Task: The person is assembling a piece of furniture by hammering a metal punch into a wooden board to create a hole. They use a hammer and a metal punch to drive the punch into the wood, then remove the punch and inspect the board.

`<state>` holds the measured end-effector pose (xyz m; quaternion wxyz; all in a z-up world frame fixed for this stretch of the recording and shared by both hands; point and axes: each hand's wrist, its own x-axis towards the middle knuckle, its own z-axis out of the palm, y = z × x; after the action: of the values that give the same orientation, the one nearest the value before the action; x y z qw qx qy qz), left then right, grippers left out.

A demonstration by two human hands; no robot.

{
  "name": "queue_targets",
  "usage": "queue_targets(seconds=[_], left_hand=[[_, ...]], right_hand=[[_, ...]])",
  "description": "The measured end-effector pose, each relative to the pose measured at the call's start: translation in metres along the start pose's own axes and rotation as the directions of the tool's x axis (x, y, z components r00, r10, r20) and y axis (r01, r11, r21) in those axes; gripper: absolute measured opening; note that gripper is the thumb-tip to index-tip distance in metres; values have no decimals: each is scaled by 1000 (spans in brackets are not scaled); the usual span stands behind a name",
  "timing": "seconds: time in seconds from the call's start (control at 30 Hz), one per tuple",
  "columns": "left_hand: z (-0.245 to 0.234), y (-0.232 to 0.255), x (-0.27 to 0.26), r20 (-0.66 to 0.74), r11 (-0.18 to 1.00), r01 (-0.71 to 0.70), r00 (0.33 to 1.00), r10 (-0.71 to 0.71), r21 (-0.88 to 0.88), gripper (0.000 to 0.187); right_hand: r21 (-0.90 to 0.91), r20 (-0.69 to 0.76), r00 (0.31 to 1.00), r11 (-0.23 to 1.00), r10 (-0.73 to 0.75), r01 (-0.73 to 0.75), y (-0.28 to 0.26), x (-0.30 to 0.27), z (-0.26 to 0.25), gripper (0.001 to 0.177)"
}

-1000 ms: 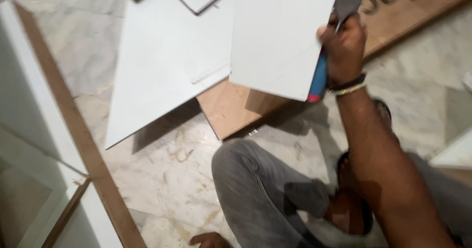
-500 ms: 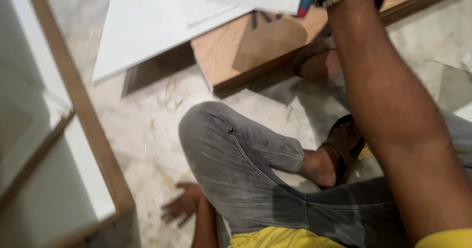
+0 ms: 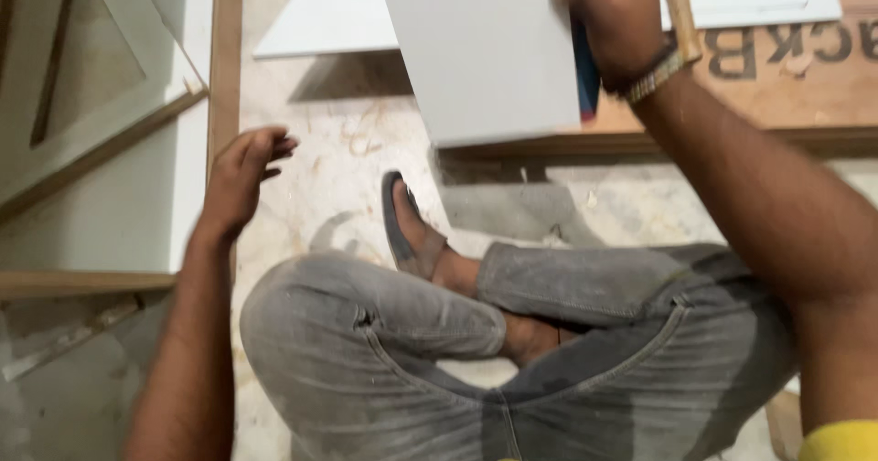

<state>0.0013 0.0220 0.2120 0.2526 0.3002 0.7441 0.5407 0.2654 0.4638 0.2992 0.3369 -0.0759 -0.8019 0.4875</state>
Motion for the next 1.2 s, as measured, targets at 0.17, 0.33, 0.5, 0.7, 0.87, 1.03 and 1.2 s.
queue_targets(seconds=[0.17,0.33,0.5,0.7,0.87,1.03,1.2], left_hand=[[117,90,117,434,997,-60,898,73,-45,70],[254,118,148,353,971,14,933,74,-240,65],[283,108,154,369,970,-3,924,95,-242,55],[284,70,149,333,959,160,940,-76,-233,55],[291,57,149,212,959,241,955,-208,-148,60],[287,110,159,215,999,16,976,-26,50,57],[276,187,154,543,693,-403,840,20,598,44]], right_hand=[[127,-71,962,959,263,-252,5,-71,-22,52],[28,-229,887,913,401,-406,26,-110,-50,39],[168,-232,775,809,588,-564,67,-116,-60,29],[268,-117,707,708,698,-654,104,-137,-37,26],[330,-15,700,664,714,-671,116,-145,-25,26],[315,54,646,601,761,-734,107,-154,-28,23],[393,-46,551,522,833,-757,114,-153,-44,16]])
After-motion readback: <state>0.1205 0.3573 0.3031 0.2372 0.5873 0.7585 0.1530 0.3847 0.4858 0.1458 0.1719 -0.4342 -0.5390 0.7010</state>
